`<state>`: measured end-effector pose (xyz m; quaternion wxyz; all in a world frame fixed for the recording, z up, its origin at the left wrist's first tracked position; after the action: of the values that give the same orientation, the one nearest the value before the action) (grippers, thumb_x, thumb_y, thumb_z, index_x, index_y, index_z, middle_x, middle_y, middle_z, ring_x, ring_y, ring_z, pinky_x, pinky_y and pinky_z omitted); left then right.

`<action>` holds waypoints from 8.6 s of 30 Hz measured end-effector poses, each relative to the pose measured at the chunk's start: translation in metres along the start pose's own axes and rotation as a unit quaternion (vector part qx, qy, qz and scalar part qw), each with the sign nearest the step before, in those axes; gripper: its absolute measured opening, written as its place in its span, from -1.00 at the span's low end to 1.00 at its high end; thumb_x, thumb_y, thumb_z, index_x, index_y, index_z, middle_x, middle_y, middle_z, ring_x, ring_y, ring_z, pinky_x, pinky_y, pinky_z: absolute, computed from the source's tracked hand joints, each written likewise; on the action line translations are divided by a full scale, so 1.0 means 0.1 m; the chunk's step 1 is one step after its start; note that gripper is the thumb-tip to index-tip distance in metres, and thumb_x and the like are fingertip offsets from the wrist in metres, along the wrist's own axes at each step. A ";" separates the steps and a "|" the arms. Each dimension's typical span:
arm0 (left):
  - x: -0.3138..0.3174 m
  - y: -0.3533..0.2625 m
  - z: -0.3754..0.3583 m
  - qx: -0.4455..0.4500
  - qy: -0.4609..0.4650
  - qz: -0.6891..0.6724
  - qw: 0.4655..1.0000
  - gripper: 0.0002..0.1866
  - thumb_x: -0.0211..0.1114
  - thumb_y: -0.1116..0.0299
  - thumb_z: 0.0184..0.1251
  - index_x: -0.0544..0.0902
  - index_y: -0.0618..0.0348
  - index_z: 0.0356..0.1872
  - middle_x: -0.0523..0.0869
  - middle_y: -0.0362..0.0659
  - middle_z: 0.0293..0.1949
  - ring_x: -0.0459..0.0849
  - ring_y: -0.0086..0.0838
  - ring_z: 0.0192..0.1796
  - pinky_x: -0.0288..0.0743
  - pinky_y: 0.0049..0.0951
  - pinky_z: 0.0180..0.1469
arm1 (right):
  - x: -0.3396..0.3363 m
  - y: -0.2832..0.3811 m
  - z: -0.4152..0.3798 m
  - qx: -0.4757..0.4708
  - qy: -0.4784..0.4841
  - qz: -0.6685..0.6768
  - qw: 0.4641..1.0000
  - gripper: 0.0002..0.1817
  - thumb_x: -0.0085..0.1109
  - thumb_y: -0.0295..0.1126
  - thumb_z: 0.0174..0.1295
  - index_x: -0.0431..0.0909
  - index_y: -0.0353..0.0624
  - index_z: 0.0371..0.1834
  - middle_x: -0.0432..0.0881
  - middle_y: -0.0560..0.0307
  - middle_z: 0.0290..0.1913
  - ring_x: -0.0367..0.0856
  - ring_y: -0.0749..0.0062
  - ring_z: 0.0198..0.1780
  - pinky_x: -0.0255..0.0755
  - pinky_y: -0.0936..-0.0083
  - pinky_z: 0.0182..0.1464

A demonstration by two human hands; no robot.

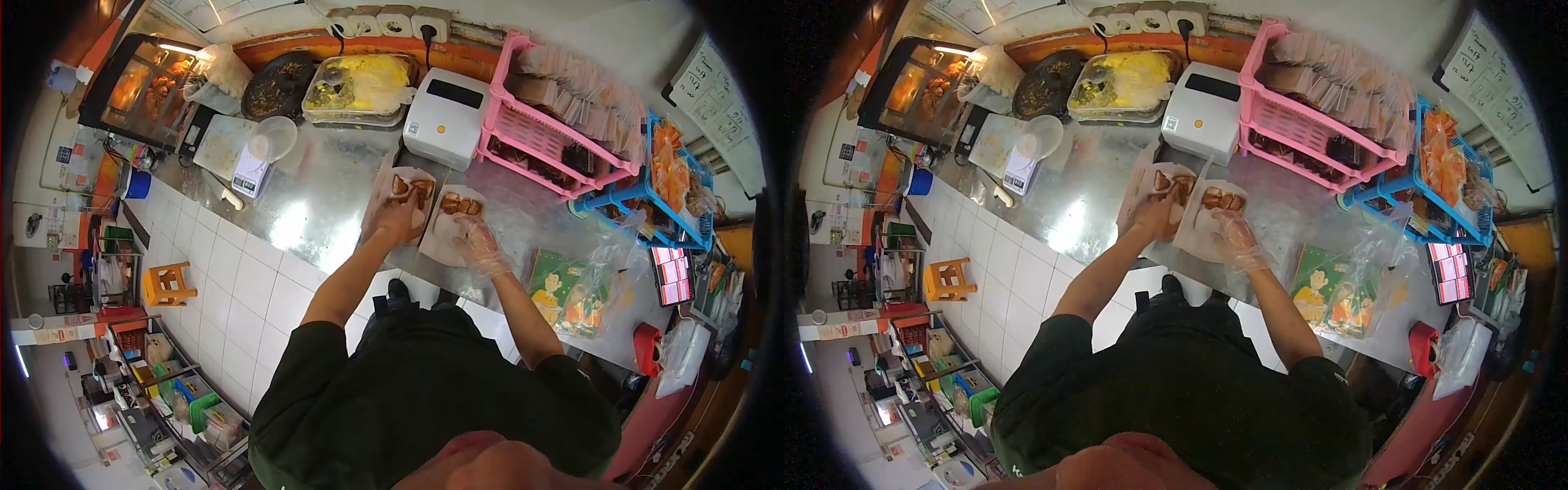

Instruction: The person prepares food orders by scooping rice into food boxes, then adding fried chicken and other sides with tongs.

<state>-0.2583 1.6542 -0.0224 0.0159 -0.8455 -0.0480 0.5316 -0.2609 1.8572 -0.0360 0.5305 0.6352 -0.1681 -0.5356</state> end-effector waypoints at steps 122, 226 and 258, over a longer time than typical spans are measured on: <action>-2.43 3.34 -2.28 0.523 0.002 -0.555 0.647 -0.23 0.16 0.76 -0.01 0.14 0.40 0.33 0.34 0.04 0.25 0.37 -0.36 0.25 0.25 -0.42 0.25 | 1.02 2.69 -1.16 0.072 -0.627 -0.124 0.766 -0.84 0.14 -0.44 0.23 0.56 -0.32 -0.22 0.64 0.14 -0.29 0.54 0.59 -0.27 0.44 0.56 -0.19; -1.51 5.54 -0.24 0.208 -0.010 -0.760 0.615 -0.24 0.09 0.84 0.04 0.12 0.34 0.35 0.43 0.07 0.18 0.45 -0.34 0.19 0.30 -0.41 0.21 | 1.96 0.26 5.11 0.376 -0.040 -0.420 0.825 -0.33 0.16 -0.22 0.05 0.14 -0.18 0.23 0.55 -0.12 -0.08 0.54 0.07 -0.07 0.31 0.31 0.16; -1.45 5.49 -0.28 0.236 0.020 -0.749 0.619 -0.23 0.08 0.84 0.04 0.12 0.31 0.36 0.36 0.04 0.24 0.42 -0.37 0.22 0.28 -0.45 0.21 | 2.22 1.44 4.91 0.357 0.083 -0.369 0.854 -0.44 0.00 -0.06 0.16 0.42 -0.27 0.10 0.51 -0.30 0.05 0.49 0.00 0.10 0.32 0.27 0.17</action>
<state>-0.2603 1.0942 0.0773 0.6080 -0.4944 -0.5372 0.3120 -0.5495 1.3869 0.0426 0.0426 0.8385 -0.0570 -0.5402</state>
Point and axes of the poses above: each hand's wrist, its own z-axis towards the middle knuckle, its own x-axis out of the palm, y = z × x, the point moved 4 cm from there along z, towards the middle knuckle
